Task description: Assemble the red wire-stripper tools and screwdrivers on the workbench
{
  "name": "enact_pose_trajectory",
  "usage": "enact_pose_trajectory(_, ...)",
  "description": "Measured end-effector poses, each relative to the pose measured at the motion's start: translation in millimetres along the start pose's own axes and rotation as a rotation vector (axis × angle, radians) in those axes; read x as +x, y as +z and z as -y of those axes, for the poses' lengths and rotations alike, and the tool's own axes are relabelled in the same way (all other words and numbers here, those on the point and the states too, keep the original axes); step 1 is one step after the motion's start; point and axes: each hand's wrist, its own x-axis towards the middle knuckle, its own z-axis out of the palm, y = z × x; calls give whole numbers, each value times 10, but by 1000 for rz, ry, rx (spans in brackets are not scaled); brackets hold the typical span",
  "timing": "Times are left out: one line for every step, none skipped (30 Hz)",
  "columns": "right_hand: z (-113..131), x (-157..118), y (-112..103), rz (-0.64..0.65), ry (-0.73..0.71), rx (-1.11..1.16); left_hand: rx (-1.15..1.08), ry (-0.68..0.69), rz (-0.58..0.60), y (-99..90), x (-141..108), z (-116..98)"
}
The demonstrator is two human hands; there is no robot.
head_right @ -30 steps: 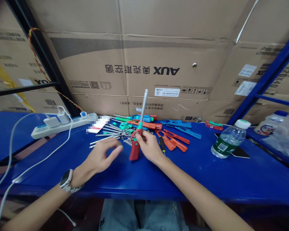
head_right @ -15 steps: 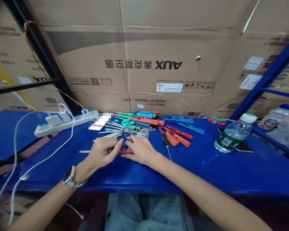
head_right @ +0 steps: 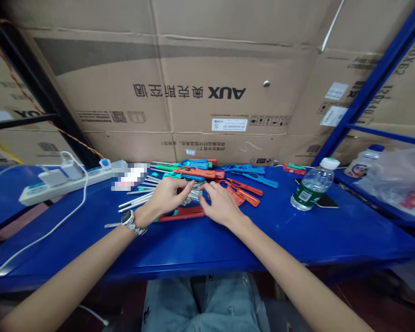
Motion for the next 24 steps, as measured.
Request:
enact_pose_trajectory(-80,-51,-36,2,67,-36,8,11,17,67,49,-30)
enact_pose_trajectory(-153,-101,-64,11,127,-79,20,28,37,137,95,-59)
enact_pose_trajectory(-212,-147,-85,29,177,-126,32,49,59,207,139,-85)
enact_pose_trajectory(-256,-187,-99,48,215,-171,46,70,80,274,178,-108)
enact_pose_trajectory(-283,-218,-108,66,244,-210,58,89,98,335,214,-126)
enact_pose_trajectory(-295,-239,-114,81,261,-241,69,102,114,387,243,-139)
enact_pose_trajectory(-293,-248,-117,94,267,-265,79,107,123,428,266,-146)
enact_pose_trajectory(-281,-248,-119,104,266,-286,88,106,128,459,282,-149)
enact_pose_trajectory(-264,-241,-121,109,262,-307,93,100,130,479,290,-147)
enact_pose_trajectory(-246,-229,-123,113,257,-331,95,93,132,490,291,-142)
enact_pose_trajectory(-230,-217,-127,117,251,-355,94,84,134,493,286,-135)
enact_pose_trajectory(-219,-206,-132,119,246,-376,91,77,135,488,276,-125)
enact_pose_trajectory(-212,-199,-139,120,244,-393,85,71,134,478,264,-115)
enact_pose_trajectory(-211,-195,-147,119,242,-404,78,64,132,462,252,-103)
enact_pose_trajectory(-214,-195,-156,118,240,-410,70,56,129,440,239,-89)
enact_pose_trajectory(-218,-195,-166,119,240,-409,61,49,125,411,227,-73)
enact_pose_trajectory(-223,-192,-175,115,241,-400,53,42,118,374,215,-52)
enact_pose_trajectory(-228,-181,-181,105,247,-379,47,36,105,328,201,-26)
enact_pose_trajectory(-231,-160,-183,84,257,-341,43,30,87,275,183,6)
enact_pose_trajectory(-231,-123,-179,53,270,-279,40,25,66,214,160,46)
enact_pose_trajectory(-229,-69,-165,9,280,-188,39,21,41,149,128,93)
enact_pose_trajectory(-223,2,-140,-47,279,-67,36,16,15,83,88,146)
enact_pose_trajectory(-212,89,-105,-102,266,76,32,9,-8,18,40,206)
enact_pose_trajectory(-194,189,-61,-163,238,237,26,-2,-31,-41,-13,270)
